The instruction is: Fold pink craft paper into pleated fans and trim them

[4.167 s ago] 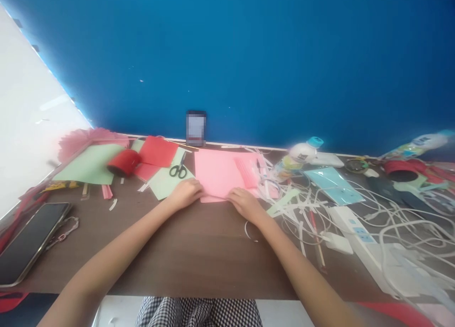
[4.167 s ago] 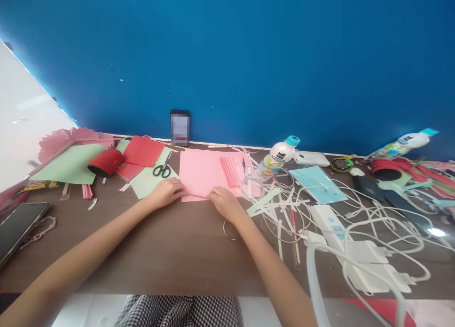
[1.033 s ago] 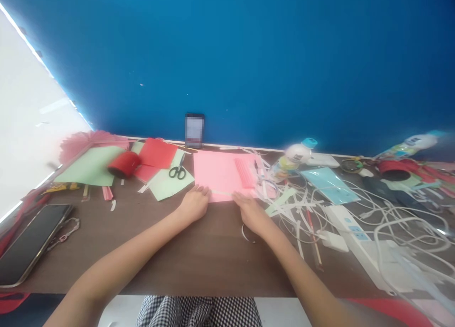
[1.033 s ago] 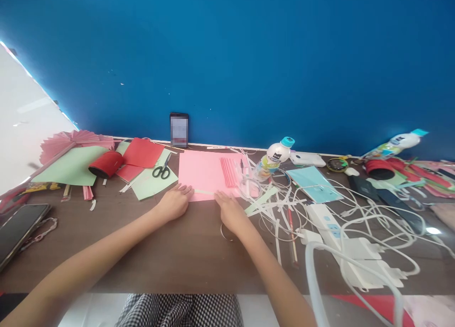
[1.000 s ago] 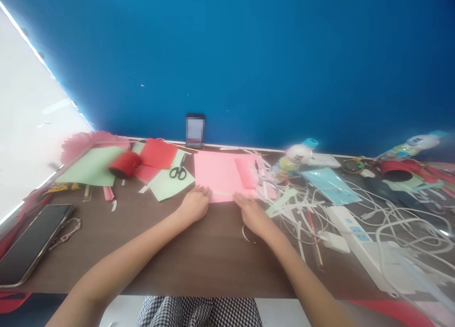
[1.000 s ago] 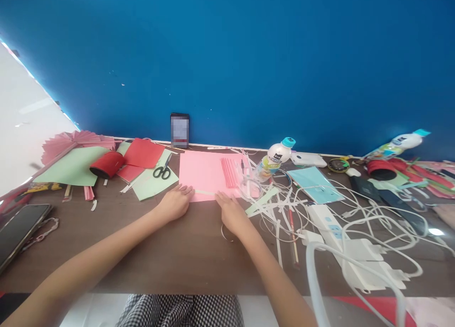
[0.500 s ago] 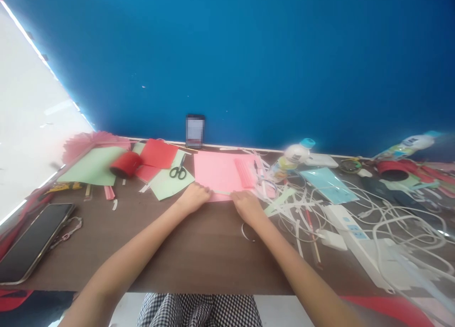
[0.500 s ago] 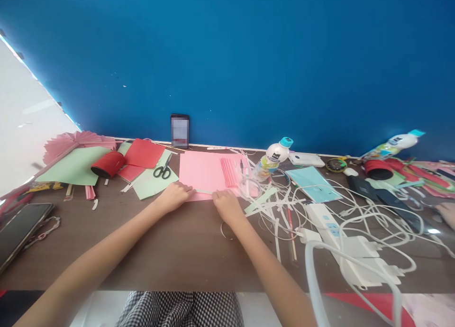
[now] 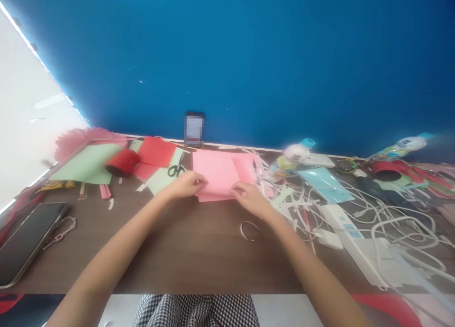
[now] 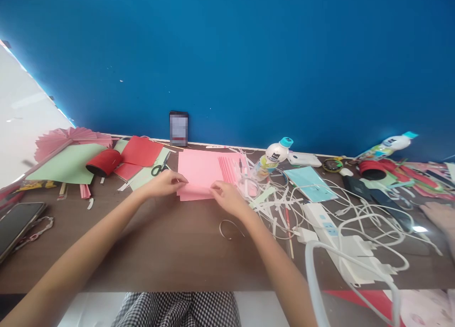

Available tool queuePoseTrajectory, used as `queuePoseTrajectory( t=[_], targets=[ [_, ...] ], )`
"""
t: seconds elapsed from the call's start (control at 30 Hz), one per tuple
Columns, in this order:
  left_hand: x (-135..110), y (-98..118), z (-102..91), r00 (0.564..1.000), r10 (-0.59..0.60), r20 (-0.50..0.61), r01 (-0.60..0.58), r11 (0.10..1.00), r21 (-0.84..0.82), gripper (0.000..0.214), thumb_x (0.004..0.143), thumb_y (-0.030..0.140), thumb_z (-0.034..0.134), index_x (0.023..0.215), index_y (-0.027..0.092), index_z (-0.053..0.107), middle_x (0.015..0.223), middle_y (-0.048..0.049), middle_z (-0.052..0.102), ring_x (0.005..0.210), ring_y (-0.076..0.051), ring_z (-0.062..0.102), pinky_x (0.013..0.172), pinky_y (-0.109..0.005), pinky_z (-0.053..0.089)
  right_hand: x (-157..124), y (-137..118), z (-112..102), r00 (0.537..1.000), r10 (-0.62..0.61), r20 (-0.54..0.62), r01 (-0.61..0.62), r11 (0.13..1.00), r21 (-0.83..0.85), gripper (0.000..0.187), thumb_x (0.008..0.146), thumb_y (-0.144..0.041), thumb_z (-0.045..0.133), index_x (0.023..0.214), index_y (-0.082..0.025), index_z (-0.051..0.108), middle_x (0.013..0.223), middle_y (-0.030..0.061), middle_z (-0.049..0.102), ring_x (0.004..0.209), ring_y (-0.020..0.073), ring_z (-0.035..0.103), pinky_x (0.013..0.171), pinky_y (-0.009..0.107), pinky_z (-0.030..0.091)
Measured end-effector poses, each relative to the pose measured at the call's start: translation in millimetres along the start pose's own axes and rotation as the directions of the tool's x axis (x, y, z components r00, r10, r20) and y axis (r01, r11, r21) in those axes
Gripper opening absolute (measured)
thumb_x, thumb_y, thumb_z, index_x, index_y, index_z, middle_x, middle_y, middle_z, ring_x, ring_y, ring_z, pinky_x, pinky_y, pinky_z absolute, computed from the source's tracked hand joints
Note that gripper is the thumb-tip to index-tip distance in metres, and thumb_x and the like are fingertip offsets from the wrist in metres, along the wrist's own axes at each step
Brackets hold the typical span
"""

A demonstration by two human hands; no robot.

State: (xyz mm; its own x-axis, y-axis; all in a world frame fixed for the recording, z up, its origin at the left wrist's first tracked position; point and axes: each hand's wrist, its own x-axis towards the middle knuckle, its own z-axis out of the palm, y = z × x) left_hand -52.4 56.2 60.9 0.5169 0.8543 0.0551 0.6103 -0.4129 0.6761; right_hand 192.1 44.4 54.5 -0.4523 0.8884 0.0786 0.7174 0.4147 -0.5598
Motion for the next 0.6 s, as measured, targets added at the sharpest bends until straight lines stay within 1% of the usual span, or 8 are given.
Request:
queuePoseTrajectory(
  t=[0.07,0.13,0.2,0.23,0.3,0.4,0.5,0.6],
  targets=[
    [0,7,-12.9,0.999,-0.028,0.034,0.034,0.985,-0.169,0.024,0.075,0.024,0.049,0.085,0.017,0.068,0.090,-0.0036,0.068,0.077,-0.015,0.059,0.069,-0.024,0.044,2,-11,-18,0.994,0.099,0.055,-0.106,0.983,0.151,0.021,0.081,-0.034,0.046,0.079,-0.017,0.059,0.081,0.0030,0.063,0.074,0.0147,0.056,0.066,0.027,0.042],
    [1,11,-21.7,0.998,-0.042,0.049,0.056,0.943,-0.327,0.026,0.075,0.031,0.052,0.089,0.016,0.068,0.094,-0.0054,0.067,0.078,-0.016,0.059,0.068,-0.025,0.045,4,-21,-36,0.978,0.160,0.131,-0.189,0.949,0.252,0.024,0.077,-0.038,0.051,0.078,-0.016,0.060,0.082,0.0038,0.062,0.074,0.0151,0.056,0.063,0.027,0.043],
    [5,11,-24.8,0.998,-0.059,0.037,0.069,0.902,-0.425,0.033,0.075,0.036,0.053,0.096,0.015,0.066,0.094,-0.0077,0.067,0.076,-0.016,0.059,0.066,-0.027,0.046,7,-26,-48,0.962,0.209,0.176,-0.256,0.914,0.315,0.028,0.075,-0.040,0.052,0.081,-0.015,0.061,0.084,0.0048,0.063,0.074,0.0154,0.056,0.062,0.026,0.044],
    [7,10,-24.2,0.997,-0.069,0.020,0.071,0.899,-0.433,0.035,0.075,0.038,0.053,0.097,0.015,0.066,0.094,-0.0084,0.067,0.075,-0.016,0.059,0.065,-0.027,0.046,8,-27,-52,0.958,0.221,0.181,-0.271,0.905,0.327,0.028,0.075,-0.041,0.053,0.083,-0.015,0.061,0.085,0.0052,0.063,0.075,0.0156,0.057,0.062,0.027,0.044],
    [13,4,-19.9,0.997,-0.069,-0.029,0.055,0.939,-0.340,0.033,0.075,0.036,0.053,0.096,0.015,0.067,0.093,-0.0082,0.067,0.076,-0.017,0.059,0.067,-0.027,0.046,14,-23,-51,0.962,0.217,0.164,-0.259,0.916,0.307,0.027,0.074,-0.039,0.054,0.083,-0.014,0.063,0.086,0.0061,0.064,0.077,0.0165,0.057,0.066,0.028,0.044],
    [21,-9,-8.9,0.995,0.004,-0.097,-0.004,1.000,0.003,0.024,0.079,0.029,0.048,0.086,0.018,0.068,0.092,-0.0055,0.068,0.081,-0.018,0.059,0.071,-0.027,0.043,25,-9,-36,0.976,0.189,0.112,-0.206,0.964,0.167,0.020,0.073,-0.033,0.056,0.076,-0.015,0.064,0.085,0.0059,0.065,0.078,0.0172,0.058,0.070,0.029,0.043],
    [25,-22,2.3,0.995,0.099,-0.034,-0.087,0.964,0.253,0.024,0.082,0.024,0.043,0.082,0.018,0.067,0.087,-0.0061,0.067,0.083,-0.019,0.059,0.071,-0.027,0.042,34,7,-12,0.979,0.174,0.102,-0.172,0.985,-0.030,0.015,0.075,-0.028,0.052,0.072,-0.017,0.062,0.081,0.0035,0.065,0.073,0.0153,0.057,0.064,0.026,0.040],
    [25,-34,11.3,0.988,0.146,0.047,-0.153,0.910,0.387,0.025,0.083,0.019,0.039,0.081,0.017,0.064,0.083,-0.0071,0.065,0.081,-0.018,0.058,0.069,-0.026,0.041,37,17,7,0.986,0.133,0.102,-0.109,0.971,-0.213,0.015,0.079,-0.025,0.048,0.073,-0.018,0.060,0.078,0.0029,0.063,0.070,0.0145,0.055,0.060,0.024,0.037]
  ],
)
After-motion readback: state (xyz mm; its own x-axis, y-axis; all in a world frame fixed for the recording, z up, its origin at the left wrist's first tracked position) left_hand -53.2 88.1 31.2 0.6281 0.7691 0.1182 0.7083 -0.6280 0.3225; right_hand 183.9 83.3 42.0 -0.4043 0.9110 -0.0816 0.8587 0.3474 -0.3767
